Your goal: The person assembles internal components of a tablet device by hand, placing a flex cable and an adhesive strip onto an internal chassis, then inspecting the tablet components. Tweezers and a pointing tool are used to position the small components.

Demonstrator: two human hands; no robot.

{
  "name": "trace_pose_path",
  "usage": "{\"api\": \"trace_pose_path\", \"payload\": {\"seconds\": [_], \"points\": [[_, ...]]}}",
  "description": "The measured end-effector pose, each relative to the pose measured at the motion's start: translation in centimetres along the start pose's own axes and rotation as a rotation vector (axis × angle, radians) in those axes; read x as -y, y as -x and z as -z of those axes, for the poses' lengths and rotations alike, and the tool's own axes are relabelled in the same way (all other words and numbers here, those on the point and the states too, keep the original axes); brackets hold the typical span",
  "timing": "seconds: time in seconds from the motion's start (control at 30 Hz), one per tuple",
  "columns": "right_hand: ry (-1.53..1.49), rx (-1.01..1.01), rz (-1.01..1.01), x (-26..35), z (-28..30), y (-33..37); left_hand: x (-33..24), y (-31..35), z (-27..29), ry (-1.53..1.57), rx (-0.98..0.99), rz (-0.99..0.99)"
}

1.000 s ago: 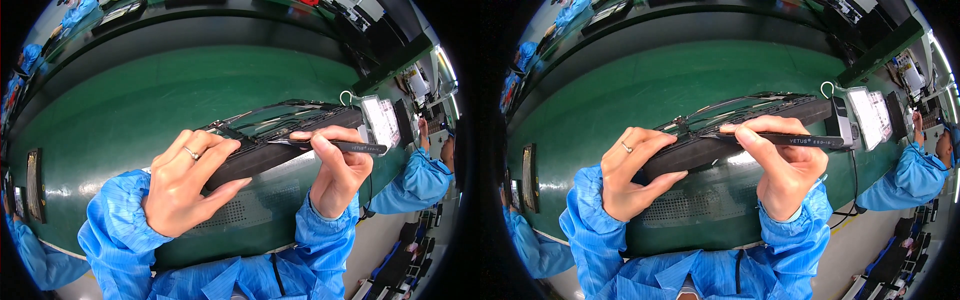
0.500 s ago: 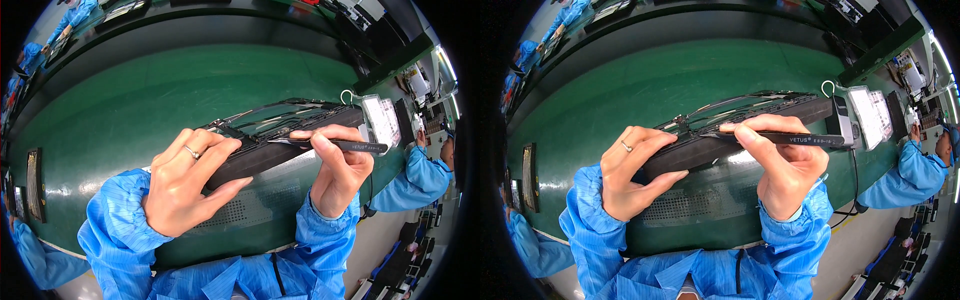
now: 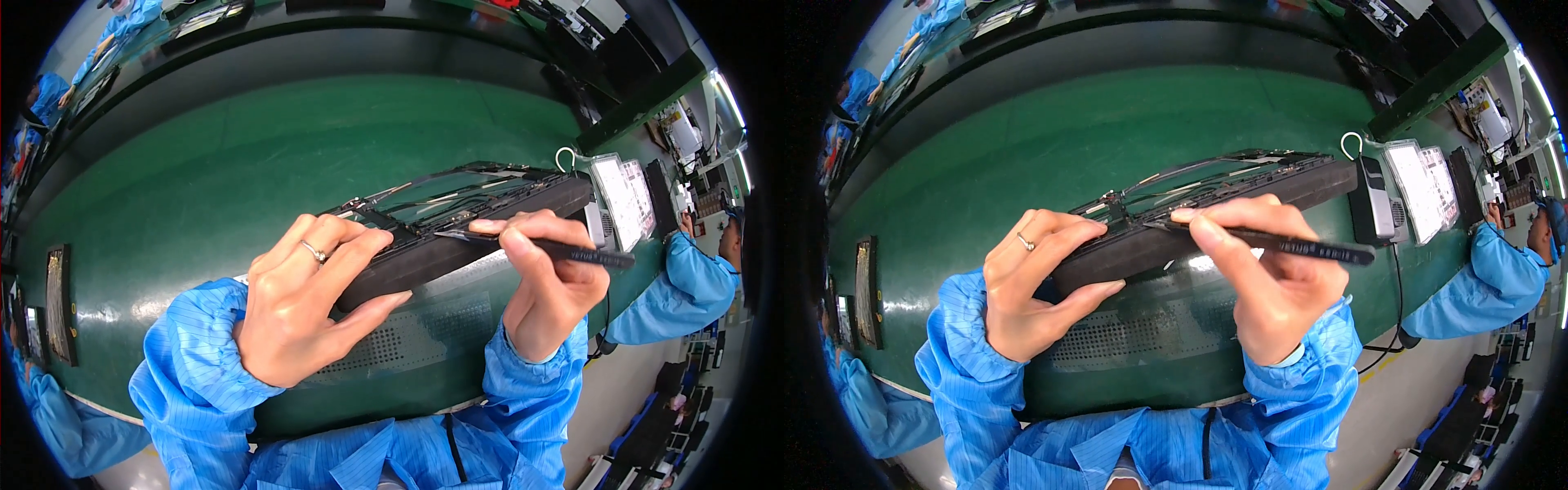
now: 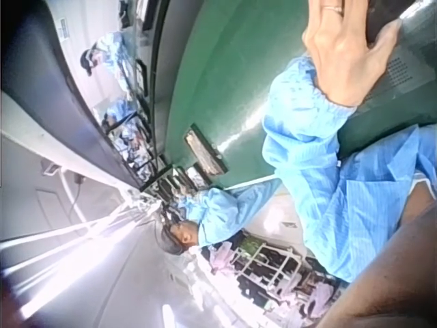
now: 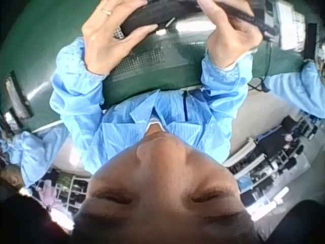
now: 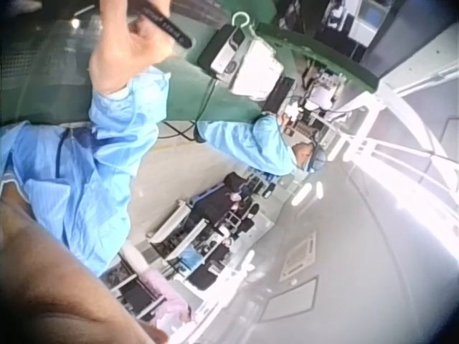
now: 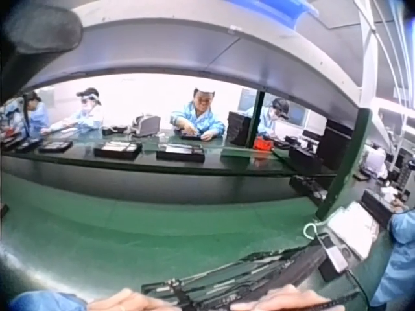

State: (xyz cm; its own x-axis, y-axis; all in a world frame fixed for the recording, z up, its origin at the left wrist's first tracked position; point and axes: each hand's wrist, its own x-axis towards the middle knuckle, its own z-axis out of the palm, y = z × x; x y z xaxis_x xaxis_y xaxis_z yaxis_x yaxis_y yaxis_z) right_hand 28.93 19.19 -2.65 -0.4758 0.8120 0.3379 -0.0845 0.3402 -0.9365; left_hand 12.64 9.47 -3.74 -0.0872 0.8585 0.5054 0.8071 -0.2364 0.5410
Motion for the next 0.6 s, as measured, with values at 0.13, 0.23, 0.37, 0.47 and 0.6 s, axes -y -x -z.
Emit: {"api": "trace_pose_path", "payload": {"seconds": [0.13,0.23,0.37,0.47,0.6], "points": [[0.376,0.091,0.574,-1.4,0.0,0.3,0.2,0.1,-0.1,-0.004,-0.032,-0.028],[0.660,0.083,0.812,-1.3,-0.6,1.1,0.2,0.1,-0.1,-0.005,-0.029,-0.027],[0.740,0.018,0.843,-1.3,0.1,1.6,-0.2,0.1,-0.1,0.002,0.004,0.005],[0.649,-0.007,0.734,-1.5,1.0,1.7,-0.1,0.3,-0.4,-0.024,0.025,-0.023],[0.539,-0.191,0.541,-1.6,2.6,2.2,-1.2,0.8,-1.6,-0.363,0.160,-0.217]]}}
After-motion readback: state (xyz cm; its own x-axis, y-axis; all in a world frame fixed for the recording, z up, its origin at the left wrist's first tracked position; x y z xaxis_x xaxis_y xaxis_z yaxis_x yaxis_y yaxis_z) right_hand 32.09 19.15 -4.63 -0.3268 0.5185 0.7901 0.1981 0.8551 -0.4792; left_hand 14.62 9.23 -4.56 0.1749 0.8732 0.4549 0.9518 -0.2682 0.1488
